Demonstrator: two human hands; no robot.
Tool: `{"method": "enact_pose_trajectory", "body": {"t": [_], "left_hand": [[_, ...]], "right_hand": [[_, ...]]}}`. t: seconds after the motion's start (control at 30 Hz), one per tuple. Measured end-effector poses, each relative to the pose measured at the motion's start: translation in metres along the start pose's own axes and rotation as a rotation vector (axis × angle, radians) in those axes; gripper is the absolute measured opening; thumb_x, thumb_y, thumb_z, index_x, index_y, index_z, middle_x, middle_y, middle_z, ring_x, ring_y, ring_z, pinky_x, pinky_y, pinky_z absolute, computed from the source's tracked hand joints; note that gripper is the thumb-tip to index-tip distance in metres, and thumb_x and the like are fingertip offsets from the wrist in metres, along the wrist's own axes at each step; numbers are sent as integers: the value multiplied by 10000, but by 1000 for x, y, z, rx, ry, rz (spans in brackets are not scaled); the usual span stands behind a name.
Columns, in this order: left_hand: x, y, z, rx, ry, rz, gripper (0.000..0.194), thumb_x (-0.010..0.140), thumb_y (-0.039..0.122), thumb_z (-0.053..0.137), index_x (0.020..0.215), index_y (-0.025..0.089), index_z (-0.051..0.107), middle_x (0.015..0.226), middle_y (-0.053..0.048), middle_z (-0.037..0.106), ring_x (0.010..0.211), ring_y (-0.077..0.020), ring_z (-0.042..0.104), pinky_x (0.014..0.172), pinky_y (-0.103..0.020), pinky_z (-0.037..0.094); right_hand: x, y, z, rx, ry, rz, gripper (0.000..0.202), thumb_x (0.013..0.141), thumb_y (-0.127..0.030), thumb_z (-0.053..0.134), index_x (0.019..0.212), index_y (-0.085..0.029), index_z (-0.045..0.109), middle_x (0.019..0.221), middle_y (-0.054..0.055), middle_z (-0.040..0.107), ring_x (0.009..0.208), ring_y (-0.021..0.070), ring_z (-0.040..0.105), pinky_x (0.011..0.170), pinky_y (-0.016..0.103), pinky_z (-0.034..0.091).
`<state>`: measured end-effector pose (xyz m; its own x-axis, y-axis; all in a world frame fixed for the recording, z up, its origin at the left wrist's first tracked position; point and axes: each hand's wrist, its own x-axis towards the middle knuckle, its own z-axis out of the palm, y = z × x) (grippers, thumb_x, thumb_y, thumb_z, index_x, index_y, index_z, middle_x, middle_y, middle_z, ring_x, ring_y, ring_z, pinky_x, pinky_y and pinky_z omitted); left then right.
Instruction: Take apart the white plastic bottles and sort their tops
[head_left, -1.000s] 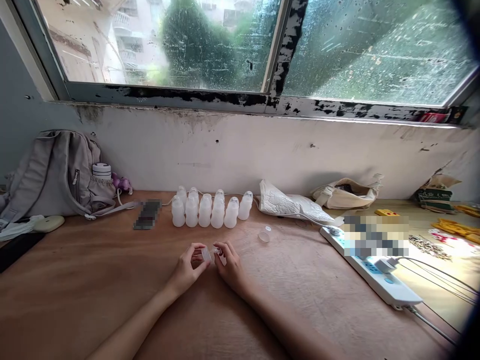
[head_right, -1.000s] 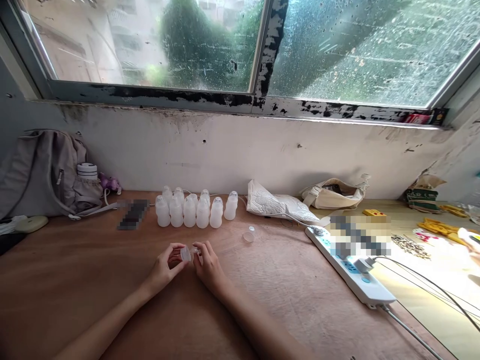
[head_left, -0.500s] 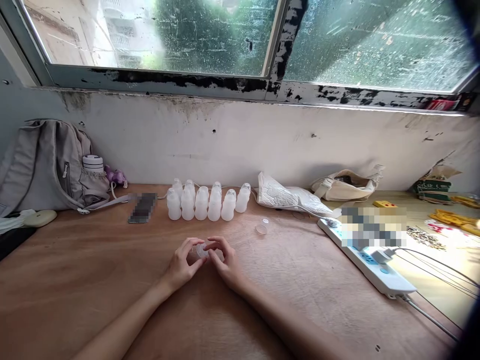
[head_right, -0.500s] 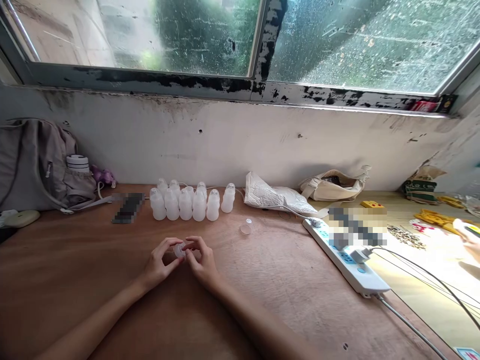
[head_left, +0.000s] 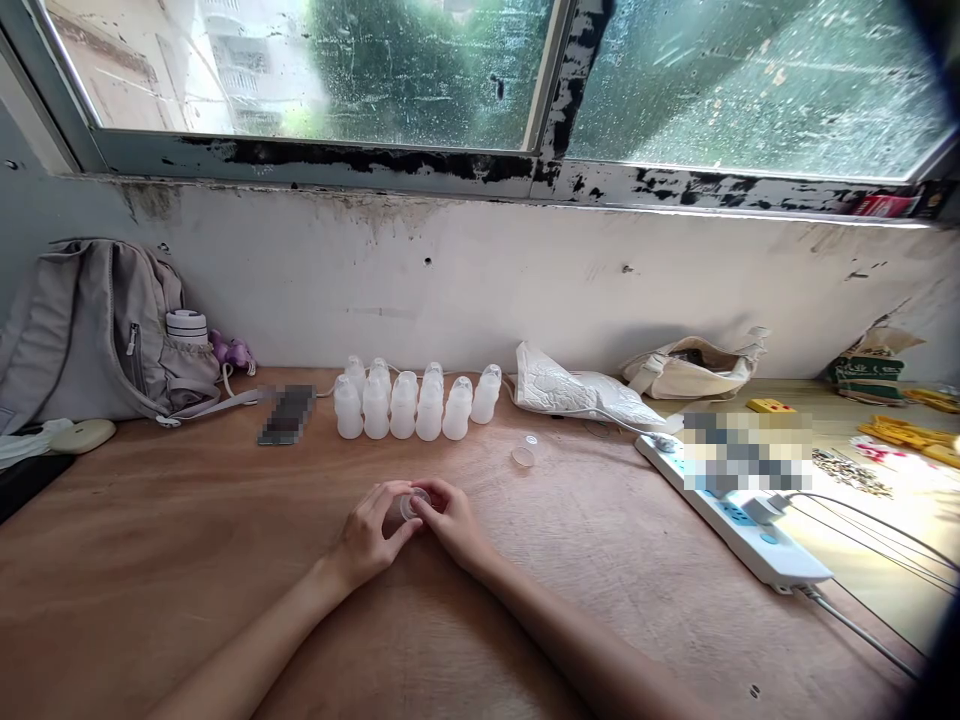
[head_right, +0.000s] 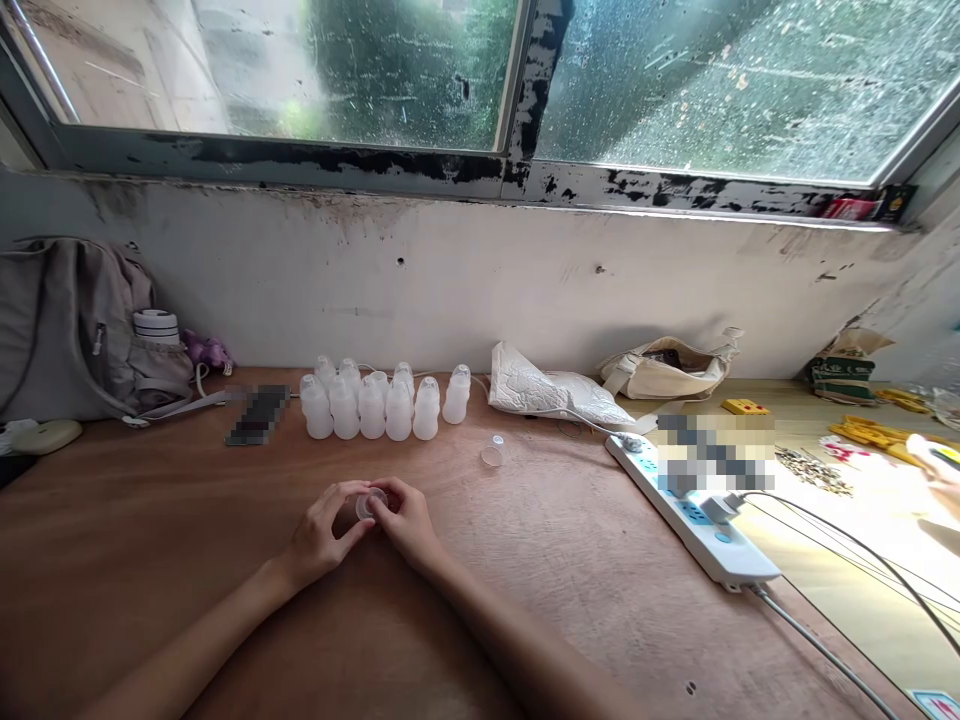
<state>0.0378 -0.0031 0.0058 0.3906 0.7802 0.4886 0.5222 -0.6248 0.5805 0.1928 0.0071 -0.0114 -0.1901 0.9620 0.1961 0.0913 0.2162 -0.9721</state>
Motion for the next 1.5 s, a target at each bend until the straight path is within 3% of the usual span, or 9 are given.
{"method": "enact_pose_trajectory", "body": {"t": [0.1, 0.23, 0.43, 0.6, 0.77, 0.9, 1.03, 1.37, 1.5], "left_hand": [[2, 3, -1, 17, 37, -106, 240, 813, 277, 449, 1031, 198, 512, 967, -67, 590, 903, -191, 556, 805, -316, 441], [3, 3, 0, -18, -10, -203, 173, 826, 288, 418, 901, 199, 547, 823, -31, 618, 718, -153, 581, 681, -268, 459], [2, 3, 0, -48, 9, -290, 79, 786, 274, 434, 790, 211, 482, 709, 7, 591, 623, -130, 567, 608, -233, 446], [1, 3, -3, 49, -17, -274, 72, 744, 227, 418, 679, 216, 389, 555, 52, 442, 494, -112, 453, 507, -215, 362], [2, 6, -6, -20, -52, -240, 36, 767, 237, 401, 750, 211, 418, 590, 40, 467, 502, -109, 462, 509, -212, 360], [2, 8, -5, -66, -55, -228, 70, 793, 266, 398, 781, 209, 437, 608, 32, 502, 522, -110, 492, 528, -211, 377], [1, 10, -1, -121, -11, -291, 78, 804, 276, 393, 770, 210, 417, 613, 33, 520, 526, -111, 521, 517, -208, 384], [2, 16, 7, -348, -20, -495, 167, 757, 305, 451, 647, 212, 367, 442, 85, 449, 346, -99, 479, 353, -183, 354], [3, 11, 8, -458, 15, -519, 154, 758, 348, 470, 727, 203, 427, 489, 66, 521, 376, -114, 527, 350, -191, 395]], "right_hand": [[-2, -3, 0, -65, 78, -76, 163, 751, -240, 549, 896, -178, 591, 843, 42, 604, 698, 142, 577, 584, 248, 500], [-3, -8, -1, -98, 65, -120, 191, 753, -227, 549, 935, -181, 583, 883, 46, 593, 772, 148, 576, 667, 263, 493], [-5, -15, 3, -172, 45, -110, 130, 771, -227, 521, 856, -170, 600, 778, 29, 621, 684, 132, 574, 632, 249, 476], [-10, -22, 7, -216, -18, -108, 101, 775, -242, 518, 776, -160, 578, 686, 11, 607, 597, 111, 531, 552, 218, 434], [-11, -24, 8, -259, 31, -134, 114, 756, -256, 537, 693, -162, 545, 593, -20, 541, 526, 90, 457, 491, 199, 381], [-11, -25, 8, -267, 23, -166, 120, 787, -241, 496, 772, -164, 587, 675, 6, 588, 581, 105, 491, 544, 215, 406], [-11, -23, 8, -222, 51, -123, 155, 798, -240, 488, 888, -165, 590, 746, 32, 612, 646, 127, 540, 584, 232, 442], [-11, -23, 8, -333, 64, -168, 120, 778, -216, 493, 687, -167, 552, 610, -11, 557, 544, 100, 475, 515, 210, 391], [-8, -19, 8, -283, 83, -120, 102, 785, -224, 479, 753, -169, 559, 656, 1, 576, 590, 117, 517, 549, 221, 416]]}}
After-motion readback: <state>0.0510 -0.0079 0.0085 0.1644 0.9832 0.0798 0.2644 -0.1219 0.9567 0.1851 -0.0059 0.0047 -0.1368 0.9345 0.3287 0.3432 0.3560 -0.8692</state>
